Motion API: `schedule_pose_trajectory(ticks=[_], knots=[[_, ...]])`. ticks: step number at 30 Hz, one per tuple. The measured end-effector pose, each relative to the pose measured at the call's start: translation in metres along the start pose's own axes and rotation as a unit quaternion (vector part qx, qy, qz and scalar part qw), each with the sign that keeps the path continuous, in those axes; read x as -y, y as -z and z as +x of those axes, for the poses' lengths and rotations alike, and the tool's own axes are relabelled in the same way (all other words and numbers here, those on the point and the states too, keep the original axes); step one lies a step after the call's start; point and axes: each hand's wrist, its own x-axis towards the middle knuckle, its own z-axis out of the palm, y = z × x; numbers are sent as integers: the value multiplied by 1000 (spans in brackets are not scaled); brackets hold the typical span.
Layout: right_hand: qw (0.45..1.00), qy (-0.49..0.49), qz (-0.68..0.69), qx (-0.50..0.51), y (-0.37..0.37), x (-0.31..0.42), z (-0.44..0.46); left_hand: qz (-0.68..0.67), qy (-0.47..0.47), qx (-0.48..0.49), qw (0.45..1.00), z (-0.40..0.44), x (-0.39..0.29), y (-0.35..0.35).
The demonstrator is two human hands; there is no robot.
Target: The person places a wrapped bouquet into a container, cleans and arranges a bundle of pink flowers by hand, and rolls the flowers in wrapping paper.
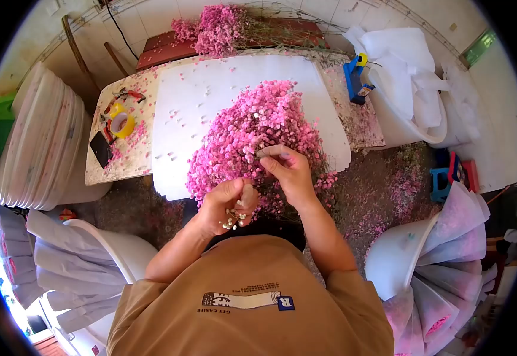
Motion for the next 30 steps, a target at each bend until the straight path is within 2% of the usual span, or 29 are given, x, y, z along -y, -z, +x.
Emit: schedule_pose_trajectory(ticks=[1,3,5,7,8,9,11,12,13,14,15,19,21,23,25,27,29,30], knots=[[1000,-1,2,1,-1,-1,1,1,0,-2,1000,-3,-1,-7],[1000,-6,-3,3,-4,-3,5,181,-33,-76,980,-9,-7,-27],[1000,-3,31,1,-8,-9,8,185,-18,-56,981,-12,-14,-30],[993,-42,110,-27,-12,-13,9,333,-10,-99,938,-12,-21,-32],[993,-45,105,-7,-9,-15,10,422,-110,-103,894,-6,-17,-19],[993,-45,104,-5,-6,-16,9,422,-112,-104,894,0,-16,-7],[985,-4,170,35,-3,-11,6,514,-223,-233,795,12,-14,15],[976,23,202,75,4,-15,6,477,-191,-233,826,12,-14,25],[977,26,200,70,8,-17,6,438,-156,-231,855,9,-18,29],[971,36,217,98,12,-19,4,418,-146,-231,866,7,-18,30],[963,45,234,124,17,-21,1,417,-141,-226,869,6,-14,30],[966,40,235,99,14,-21,2,407,-167,-214,872,-2,-10,8],[971,40,216,100,12,-25,1,395,-230,-197,867,-6,-11,-12],[975,33,195,99,9,-31,1,399,-225,-216,862,-6,-19,-21],[976,33,185,114,6,-34,-1,468,-240,-241,815,0,-28,-25],[987,11,142,72,3,-36,-4,478,-235,-253,808,4,-33,-30],[987,10,140,74,1,-33,-5,530,-234,-245,777,8,-33,-31],[987,25,125,97,1,-31,-5,509,-234,-251,790,10,-30,-27]])
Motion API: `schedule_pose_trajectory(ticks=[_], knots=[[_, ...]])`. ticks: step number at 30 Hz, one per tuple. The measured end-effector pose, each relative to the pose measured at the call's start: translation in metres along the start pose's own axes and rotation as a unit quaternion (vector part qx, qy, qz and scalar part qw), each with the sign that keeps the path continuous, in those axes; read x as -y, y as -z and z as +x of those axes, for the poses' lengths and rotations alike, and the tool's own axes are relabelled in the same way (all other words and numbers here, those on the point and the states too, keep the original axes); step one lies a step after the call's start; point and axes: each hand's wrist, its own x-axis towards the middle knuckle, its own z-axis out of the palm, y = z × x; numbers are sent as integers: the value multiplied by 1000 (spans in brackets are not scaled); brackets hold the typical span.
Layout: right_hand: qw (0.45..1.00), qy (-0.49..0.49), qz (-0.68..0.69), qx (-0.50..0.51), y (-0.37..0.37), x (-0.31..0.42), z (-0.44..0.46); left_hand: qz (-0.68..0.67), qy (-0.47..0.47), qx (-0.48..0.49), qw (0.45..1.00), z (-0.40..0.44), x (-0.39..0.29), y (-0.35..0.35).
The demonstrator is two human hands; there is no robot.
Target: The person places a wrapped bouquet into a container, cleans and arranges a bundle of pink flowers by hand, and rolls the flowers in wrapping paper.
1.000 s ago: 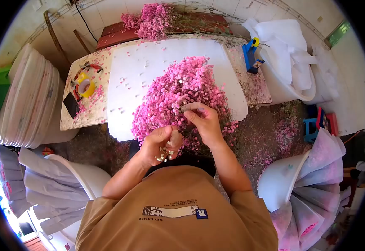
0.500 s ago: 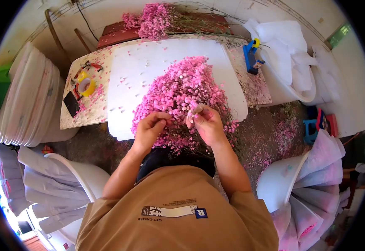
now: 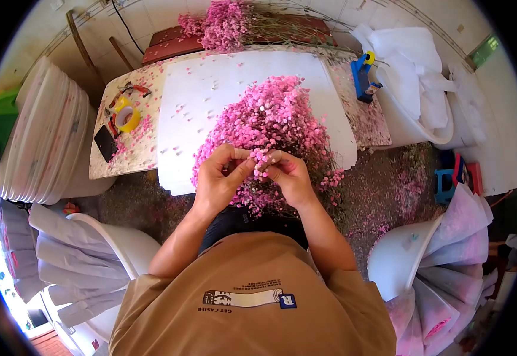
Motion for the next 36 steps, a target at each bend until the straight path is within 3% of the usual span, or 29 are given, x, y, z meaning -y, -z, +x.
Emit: schedule_pose_trajectory(ticks=[5,7,9,11,12,14,15,17,18,20,30,32,33,35,36], knots=[[1000,10,3,26,-2,2,-3,-12,-1,12,1000,-3,18,0],[999,19,-21,20,1,-3,-2,-54,-112,-89,988,-2,20,-2],[999,33,20,0,1,-6,-3,-187,1,-94,978,-6,12,13],[1000,20,6,3,-2,-4,-4,-285,35,39,957,-6,12,35],[1000,7,-9,8,-3,-4,-5,-283,37,38,958,-9,11,31],[1000,7,-9,14,-5,-6,-5,-111,-36,42,992,-15,7,14],[1000,7,-11,19,-5,-7,-5,-42,-16,40,998,-18,4,11],[999,11,-18,26,-4,-8,-5,61,-70,21,995,-16,-3,6],[999,15,-27,31,-4,-8,-5,61,-70,22,995,-15,-2,5],[999,20,-35,24,-4,-6,-5,93,-161,15,982,-13,-1,2],[1000,-2,-15,1,-8,-5,-7,117,-187,-23,975,-13,12,4],[1000,-2,0,-12,-6,-5,-5,-180,-52,-36,982,-19,9,4],[1000,-1,15,-26,-6,-5,-4,-181,-51,-35,982,-19,10,7],[999,-1,25,-32,-8,-3,-4,-1,-114,18,993,-17,9,15],[999,-6,28,-33,-8,-3,-4,-48,-75,-4,996,-22,7,5]])
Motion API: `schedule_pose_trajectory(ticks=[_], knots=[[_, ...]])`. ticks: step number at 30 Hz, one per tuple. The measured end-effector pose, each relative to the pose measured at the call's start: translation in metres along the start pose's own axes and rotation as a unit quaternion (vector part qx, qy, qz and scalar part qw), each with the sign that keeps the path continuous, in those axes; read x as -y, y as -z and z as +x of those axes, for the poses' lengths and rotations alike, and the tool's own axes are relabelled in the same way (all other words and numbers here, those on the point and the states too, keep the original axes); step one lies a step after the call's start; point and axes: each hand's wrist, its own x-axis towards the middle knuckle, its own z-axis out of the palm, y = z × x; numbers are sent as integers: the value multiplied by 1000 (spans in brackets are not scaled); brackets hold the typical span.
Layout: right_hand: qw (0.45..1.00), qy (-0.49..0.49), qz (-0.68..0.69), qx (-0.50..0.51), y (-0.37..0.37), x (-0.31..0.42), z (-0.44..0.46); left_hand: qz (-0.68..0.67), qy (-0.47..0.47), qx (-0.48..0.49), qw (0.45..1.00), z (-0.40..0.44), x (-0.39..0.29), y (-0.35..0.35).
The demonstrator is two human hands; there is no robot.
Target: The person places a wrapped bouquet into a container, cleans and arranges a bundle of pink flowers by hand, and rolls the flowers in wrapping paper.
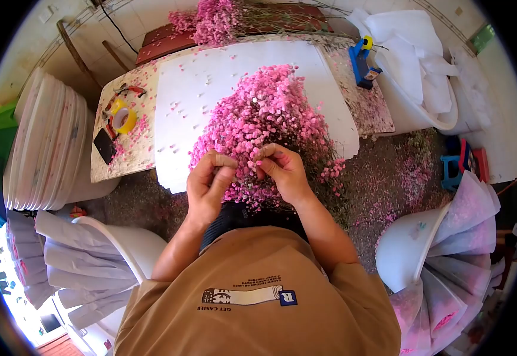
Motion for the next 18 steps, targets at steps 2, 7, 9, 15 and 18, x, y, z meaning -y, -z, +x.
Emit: schedule_pose_trajectory(ticks=[2,7,9,15,18], knots=[[1000,-6,4,3,-3,1,0,93,-48,-5,994,4,-10,-9],[1000,-17,-19,-2,-3,-1,-1,167,-116,-27,979,7,10,-11],[1000,-11,-21,-12,-2,-2,0,139,-86,-30,986,4,6,-2],[998,5,-65,-16,-10,-4,-3,185,-67,3,980,3,-8,-11],[997,24,-78,-7,-9,-11,-4,191,-75,-30,978,3,1,-13]])
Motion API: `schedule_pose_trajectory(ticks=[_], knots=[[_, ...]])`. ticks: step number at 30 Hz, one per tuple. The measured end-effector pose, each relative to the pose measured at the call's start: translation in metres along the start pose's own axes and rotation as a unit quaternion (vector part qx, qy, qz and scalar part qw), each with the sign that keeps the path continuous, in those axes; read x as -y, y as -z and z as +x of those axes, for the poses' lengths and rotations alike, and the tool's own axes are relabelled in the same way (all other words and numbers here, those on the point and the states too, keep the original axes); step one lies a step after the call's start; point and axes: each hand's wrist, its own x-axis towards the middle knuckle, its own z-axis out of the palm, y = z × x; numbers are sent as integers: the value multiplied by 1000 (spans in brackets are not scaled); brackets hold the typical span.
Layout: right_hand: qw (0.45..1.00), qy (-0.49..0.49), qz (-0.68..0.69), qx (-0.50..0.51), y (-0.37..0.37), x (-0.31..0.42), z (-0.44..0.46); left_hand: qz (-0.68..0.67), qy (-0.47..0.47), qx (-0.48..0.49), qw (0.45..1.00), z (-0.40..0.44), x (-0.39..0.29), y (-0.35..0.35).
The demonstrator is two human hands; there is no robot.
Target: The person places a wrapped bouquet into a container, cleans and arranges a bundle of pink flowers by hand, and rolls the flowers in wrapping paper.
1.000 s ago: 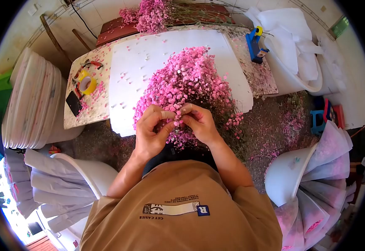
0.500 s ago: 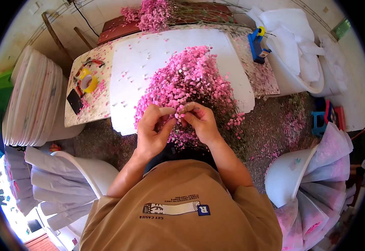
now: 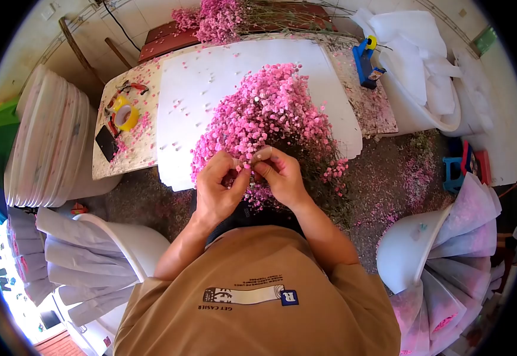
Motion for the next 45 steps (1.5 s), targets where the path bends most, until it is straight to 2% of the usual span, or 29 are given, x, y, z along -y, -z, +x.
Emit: schedule_pose_trajectory(ticks=[3,5,8,9,11,15,16,20,22,23,25,26,27,29,30,31,33,35,40,41,43,44,45], knots=[[999,18,-24,10,0,1,-1,-37,51,14,998,-4,-1,4],[999,28,-43,10,-1,2,-1,-19,24,17,999,-7,-1,11],[998,38,-57,-10,-2,3,-1,-122,96,17,988,-18,6,24],[997,47,-61,-6,-3,4,0,-121,97,17,988,-19,9,27],[997,54,-63,0,-5,3,0,-93,12,14,996,-14,6,34],[993,68,-94,17,-5,0,-1,-45,112,35,992,-5,-8,27],[991,76,-111,24,-3,0,-1,-32,88,41,995,-4,-5,25],[979,106,-170,37,2,-1,1,-62,90,48,993,-8,7,21],[980,119,-157,41,2,-2,1,-114,26,23,993,-12,10,23],[980,118,-157,40,1,-3,1,-113,26,24,993,-14,12,23],[991,91,-92,22,0,-4,0,-321,107,12,941,-16,13,25],[992,90,-91,22,0,-4,0,-404,155,47,900,-13,12,33],[991,94,-91,33,2,-4,1,-402,155,45,901,-11,9,34],[990,99,-90,45,4,-5,2,-323,198,61,923,-8,4,33],[991,96,-80,45,4,-6,2,-249,209,36,945,-7,-1,27],[992,93,-70,45,4,-6,2,-249,209,36,945,-7,0,24],[991,97,-82,50,4,-3,1,-133,189,17,973,-6,5,19],[989,102,-94,54,4,-1,2,-136,176,5,975,-6,9,14],[990,88,-102,52,2,1,1,-61,69,7,996,-6,15,16],[990,88,-101,52,2,2,1,-61,69,7,996,-7,15,16],[988,90,-114,55,1,3,1,-187,112,-18,976,-9,13,17],[988,90,-114,55,1,2,1,-187,112,-18,976,-8,11,19],[988,87,-118,53,1,2,1,-237,177,-21,955,-6,8,23]])
